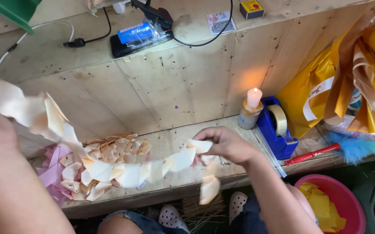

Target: Assembling artificial flower petals onto a string using a candle flame to heat-seal the components together.

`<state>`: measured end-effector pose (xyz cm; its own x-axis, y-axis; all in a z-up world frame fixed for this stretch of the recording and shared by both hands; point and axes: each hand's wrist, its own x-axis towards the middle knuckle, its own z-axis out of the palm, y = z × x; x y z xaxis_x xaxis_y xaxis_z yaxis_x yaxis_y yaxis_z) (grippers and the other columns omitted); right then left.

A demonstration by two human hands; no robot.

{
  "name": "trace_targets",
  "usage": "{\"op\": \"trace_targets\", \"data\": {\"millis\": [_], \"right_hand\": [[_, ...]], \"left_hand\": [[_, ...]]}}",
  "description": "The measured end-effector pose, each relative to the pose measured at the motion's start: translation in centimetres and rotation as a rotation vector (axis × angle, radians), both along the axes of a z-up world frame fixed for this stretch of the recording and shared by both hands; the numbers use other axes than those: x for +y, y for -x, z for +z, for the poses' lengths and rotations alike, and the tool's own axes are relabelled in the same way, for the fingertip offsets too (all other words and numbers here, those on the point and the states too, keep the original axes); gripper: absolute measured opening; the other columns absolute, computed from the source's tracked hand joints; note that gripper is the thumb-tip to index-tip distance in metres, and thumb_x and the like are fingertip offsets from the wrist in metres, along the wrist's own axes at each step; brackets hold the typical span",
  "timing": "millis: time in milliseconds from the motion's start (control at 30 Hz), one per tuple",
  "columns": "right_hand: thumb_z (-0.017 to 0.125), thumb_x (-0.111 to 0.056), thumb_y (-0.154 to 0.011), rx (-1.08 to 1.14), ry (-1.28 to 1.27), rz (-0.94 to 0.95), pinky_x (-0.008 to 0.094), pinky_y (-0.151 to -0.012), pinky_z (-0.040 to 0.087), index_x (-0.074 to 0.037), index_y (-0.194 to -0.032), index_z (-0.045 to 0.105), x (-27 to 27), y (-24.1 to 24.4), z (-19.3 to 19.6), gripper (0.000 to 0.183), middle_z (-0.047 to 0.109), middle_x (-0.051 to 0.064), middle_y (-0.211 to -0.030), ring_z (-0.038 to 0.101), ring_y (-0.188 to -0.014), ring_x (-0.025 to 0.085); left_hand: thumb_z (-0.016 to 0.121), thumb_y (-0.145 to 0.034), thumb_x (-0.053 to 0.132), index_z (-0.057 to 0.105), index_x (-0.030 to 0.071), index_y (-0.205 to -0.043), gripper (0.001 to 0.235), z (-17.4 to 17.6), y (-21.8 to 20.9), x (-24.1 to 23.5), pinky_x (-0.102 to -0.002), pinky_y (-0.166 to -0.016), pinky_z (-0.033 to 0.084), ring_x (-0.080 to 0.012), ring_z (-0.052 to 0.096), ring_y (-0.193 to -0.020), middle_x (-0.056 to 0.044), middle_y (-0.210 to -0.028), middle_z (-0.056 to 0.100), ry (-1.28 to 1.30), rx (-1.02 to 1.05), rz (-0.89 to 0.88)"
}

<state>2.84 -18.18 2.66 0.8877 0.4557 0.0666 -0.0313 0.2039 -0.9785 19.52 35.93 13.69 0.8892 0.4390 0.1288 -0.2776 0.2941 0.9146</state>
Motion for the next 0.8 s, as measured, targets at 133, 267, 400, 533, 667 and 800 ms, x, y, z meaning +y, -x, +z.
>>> {"op": "trace_targets", "data": {"millis": [133, 267, 400, 533, 667, 800], "right_hand": [[0.079, -0.004, -0.080, 0.218, 0.171, -0.094, 0.029, -0.071, 0.058, 0.003, -0.129, 0.068, -4.4, 0.3, 2.2, 0.051, 0.078, 0.012, -0.094, 0.071, -0.076, 0.018], [0.078, -0.006, -0.083, 0.244, 0.439, -0.079, 0.029, -0.069, 0.058, -0.003, -0.134, 0.067, -4.8, -1.8, 1.2, 0.052, 0.078, 0.012, -0.090, 0.072, -0.076, 0.018], [0.081, -0.020, -0.082, 0.266, 0.967, -0.064, 0.027, -0.070, 0.044, -0.016, -0.135, 0.068, -3.6, -3.7, -0.2, 0.054, 0.061, 0.000, -0.077, 0.058, -0.079, 0.014], [0.078, -0.016, -0.083, 0.199, 1.030, -0.120, 0.030, -0.067, 0.047, -0.017, -0.141, 0.062, -2.3, -5.2, -2.9, 0.059, 0.072, -0.001, -0.079, 0.066, -0.074, 0.015], [0.074, -0.009, -0.089, 0.268, 0.750, -0.156, 0.029, -0.072, 0.050, -0.013, -0.141, 0.061, -1.1, -6.0, -3.8, 0.054, 0.069, 0.004, -0.074, 0.064, -0.064, 0.016], [0.071, -0.028, -0.087, 0.208, 1.176, -0.218, 0.032, -0.078, 0.050, -0.023, -0.132, 0.068, -0.6, -6.2, -3.5, 0.046, 0.076, -0.006, -0.104, 0.069, -0.097, 0.016]], "left_hand": [[0.060, -0.076, 0.029, 0.070, 0.021, -0.079, 0.013, 0.9, 6.3, -10.2, -0.027, -0.082, 0.061, -0.0139, 0.078, -0.083, 0.002, -0.079, 0.074, 0.293, 0.012, 0.341], [0.071, -0.086, 0.022, 0.062, 0.021, -0.093, 0.012, -6.0, 5.0, -7.3, -0.023, -0.068, 0.042, -0.0087, 0.045, -0.068, 0.004, -0.085, 0.042, 0.427, 0.139, 0.560], [0.062, -0.068, -0.001, 0.060, 0.002, -0.078, 0.011, -9.2, 5.0, -6.0, -0.038, -0.058, 0.056, -0.0233, 0.067, -0.069, -0.011, -0.079, 0.065, 0.327, -0.049, 0.692], [0.039, -0.088, 0.021, 0.063, 0.007, -0.122, 0.043, -6.8, 7.3, -8.0, -0.054, -0.064, 0.069, -0.0368, 0.078, -0.103, -0.020, -0.123, 0.075, 0.541, -0.014, 0.625], [0.061, -0.087, 0.016, 0.027, 0.029, -0.158, 0.079, -15.4, 6.0, -1.0, -0.060, -0.095, 0.060, -0.0262, 0.061, -0.141, -0.004, -0.163, 0.050, 0.284, 0.093, 0.721], [0.065, -0.086, 0.008, 0.063, 0.015, -0.109, 0.024, -15.5, 7.2, -2.4, -0.032, -0.079, 0.063, -0.0128, 0.073, -0.099, 0.001, -0.112, 0.071, -0.004, 0.206, 0.621]]}}
